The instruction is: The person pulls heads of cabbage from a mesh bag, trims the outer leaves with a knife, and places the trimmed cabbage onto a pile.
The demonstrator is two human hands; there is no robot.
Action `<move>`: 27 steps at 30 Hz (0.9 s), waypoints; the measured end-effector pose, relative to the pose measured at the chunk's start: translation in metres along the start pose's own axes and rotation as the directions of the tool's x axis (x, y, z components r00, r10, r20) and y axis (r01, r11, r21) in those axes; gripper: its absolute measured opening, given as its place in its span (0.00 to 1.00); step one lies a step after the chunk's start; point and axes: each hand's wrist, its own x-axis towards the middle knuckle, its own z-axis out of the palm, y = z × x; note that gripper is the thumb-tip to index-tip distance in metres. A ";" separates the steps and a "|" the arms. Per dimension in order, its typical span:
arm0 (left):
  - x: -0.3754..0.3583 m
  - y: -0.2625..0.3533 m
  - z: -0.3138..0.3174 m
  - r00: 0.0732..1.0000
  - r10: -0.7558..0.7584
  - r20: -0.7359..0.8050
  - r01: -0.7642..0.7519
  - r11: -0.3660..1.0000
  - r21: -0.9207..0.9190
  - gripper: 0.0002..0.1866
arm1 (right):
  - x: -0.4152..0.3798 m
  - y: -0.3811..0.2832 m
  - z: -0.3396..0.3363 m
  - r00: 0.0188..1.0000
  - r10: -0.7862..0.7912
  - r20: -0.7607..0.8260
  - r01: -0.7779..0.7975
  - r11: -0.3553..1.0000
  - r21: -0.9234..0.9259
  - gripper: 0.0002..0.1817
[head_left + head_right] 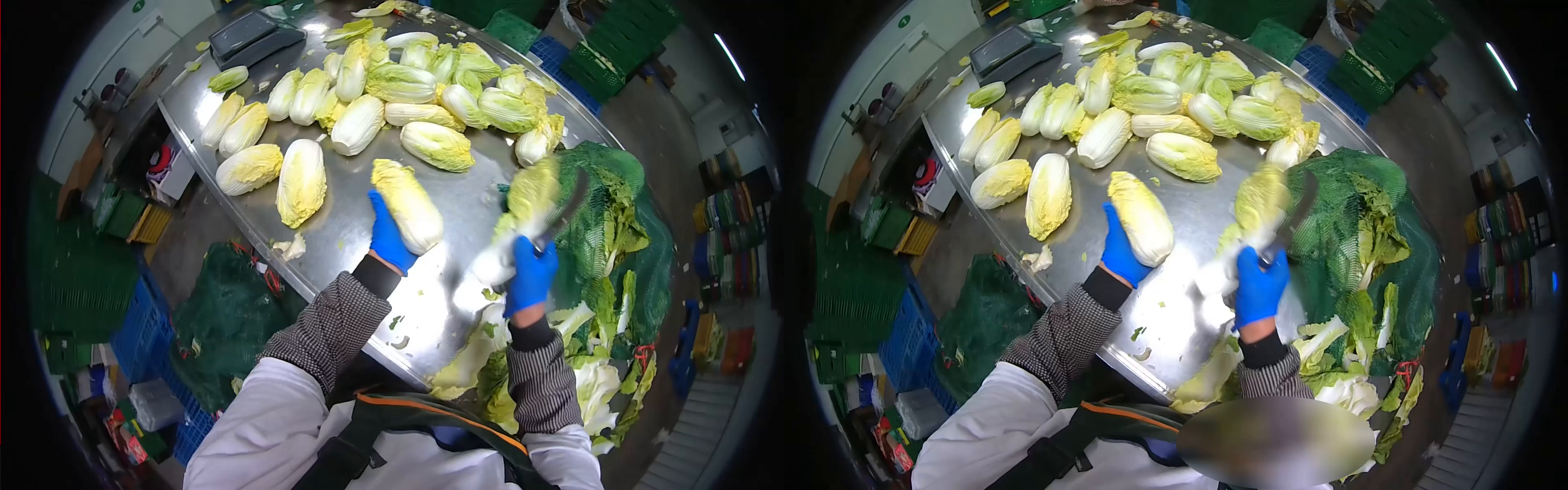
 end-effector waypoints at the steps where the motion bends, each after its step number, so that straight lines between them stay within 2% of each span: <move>1: -0.002 0.006 0.002 1.000 -0.014 -0.021 0.013 0.998 -0.054 0.37 | -0.008 -0.007 -0.011 0.997 -0.045 -0.067 0.046 0.999 0.021 0.08; 3: -0.010 0.015 0.009 0.995 -0.009 -0.101 0.008 1.000 -0.008 0.33 | -0.024 -0.020 -0.041 0.992 -0.051 -0.114 0.039 0.994 -0.104 0.07; 5: 0.004 0.033 -0.013 0.990 0.015 0.140 -0.017 1.000 0.012 0.29 | -0.031 -0.015 -0.080 0.999 0.007 -0.040 -0.013 0.988 -0.154 0.06; 6: 0.017 0.043 -0.029 0.965 0.013 0.260 -0.018 1.000 0.019 0.28 | -0.040 -0.010 -0.091 0.999 0.019 -0.044 -0.029 0.969 -0.245 0.06; 7: 0.036 0.062 -0.044 0.926 0.027 0.376 0.010 0.995 -0.096 0.24 | -0.051 -0.005 -0.106 0.997 0.031 -0.064 -0.051 0.940 -0.337 0.06; 8: 0.039 0.083 -0.032 0.897 -0.022 0.441 0.126 0.970 -0.209 0.25 | -0.060 0.002 -0.122 0.994 0.042 -0.102 -0.082 0.901 -0.427 0.06; 9: 0.041 0.105 -0.020 0.861 -0.070 0.504 0.251 0.919 -0.302 0.26 | -0.073 0.014 -0.135 0.996 0.001 -0.092 -0.052 0.825 -0.563 0.12; 10: 0.048 0.126 -0.009 0.847 -0.076 0.525 0.131 0.989 -0.067 0.30 | -0.086 0.010 -0.145 0.995 0.097 -0.029 -0.089 0.704 -0.704 0.17; 11: 0.053 0.138 0.003 0.938 -0.009 0.346 0.020 0.999 -0.027 0.36 | -0.097 0.007 -0.152 0.976 0.217 0.008 -0.119 0.564 -0.817 0.22; 12: 0.057 0.149 0.017 0.988 0.061 0.142 -0.070 0.996 0.059 0.42 | -0.110 0.007 -0.155 0.985 0.168 0.038 -0.046 0.472 -0.880 0.26; 13: 0.062 0.159 0.030 0.990 0.126 -0.059 -0.114 0.979 0.168 0.48 | -0.123 0.007 -0.153 0.987 0.138 0.081 0.025 0.367 -0.930 0.31; 14: 0.042 0.124 0.069 0.931 0.298 -0.209 -0.229 0.926 0.300 0.50 | -0.137 0.011 -0.148 0.977 0.188 0.104 0.020 0.403 -0.915 0.33; 15: 0.045 0.109 0.061 0.954 0.249 -0.168 -0.155 0.888 0.433 0.47 | -0.148 0.017 -0.140 0.963 0.231 0.139 0.023 0.444 -0.896 0.35; 16: 0.053 0.092 0.034 0.988 0.146 -0.046 -0.082 0.758 0.647 0.35 | -0.156 0.024 -0.128 0.925 0.324 0.199 0.060 0.391 -0.918 0.35; 17: 0.062 0.067 0.005 0.995 -0.102 -0.022 0.088 0.709 0.699 0.21 | -0.164 0.033 -0.115 0.872 0.418 0.254 0.106 0.345 -0.933 0.36; 18: 0.028 0.003 0.026 0.986 -0.097 -0.137 0.167 0.543 0.823 0.14 | -0.177 0.043 -0.106 0.874 0.359 0.329 0.182 0.386 -0.904 0.36; 19: 0.024 -0.036 0.007 0.918 -0.301 -0.259 0.370 0.415 0.831 0.13 | -0.191 0.053 -0.100 0.868 0.294 0.399 0.258 0.420 -0.870 0.36; 20: 0.016 -0.081 -0.008 0.850 -0.334 -0.406 0.483 0.191 0.854 0.14 | -0.201 0.061 -0.102 0.867 0.241 0.437 0.309 0.429 -0.849 0.38; 21: 0.003 -0.123 -0.025 0.839 -0.386 -0.383 0.452 0.103 0.886 0.20 | -0.207 0.070 -0.106 0.860 0.189 0.473 0.360 0.433 -0.826 0.40; 22: -0.009 -0.166 -0.043 0.825 -0.436 -0.359 0.408 0.020 0.913 0.28 | -0.209 0.077 -0.114 0.879 0.210 0.428 0.316 0.414 -0.854 0.38; 23: -0.025 -0.210 -0.052 0.887 -0.387 -0.252 0.281 0.018 0.960 0.36 | -0.210 0.077 -0.128 0.895 0.210 0.394 0.295 0.385 -0.875 0.37; 25: -0.051 -0.266 -0.025 0.891 -0.420 -0.174 0.044 -0.302 0.952 0.47 | -0.212 0.076 -0.158 0.921 0.210 0.329 0.250 0.328 -0.911 0.36; 26: -0.064 -0.295 -0.021 0.911 -0.408 -0.053 -0.052 -0.241 0.969 0.49 | -0.218 0.084 -0.172 0.926 0.211 0.312 0.230 0.341 -0.911 0.35; 27: -0.075 -0.318 -0.011 0.873 -0.485 -0.043 -0.070 -0.212 0.975 0.46 | -0.230 0.108 -0.183 0.941 0.124 0.313 0.239 0.412 -0.880 0.35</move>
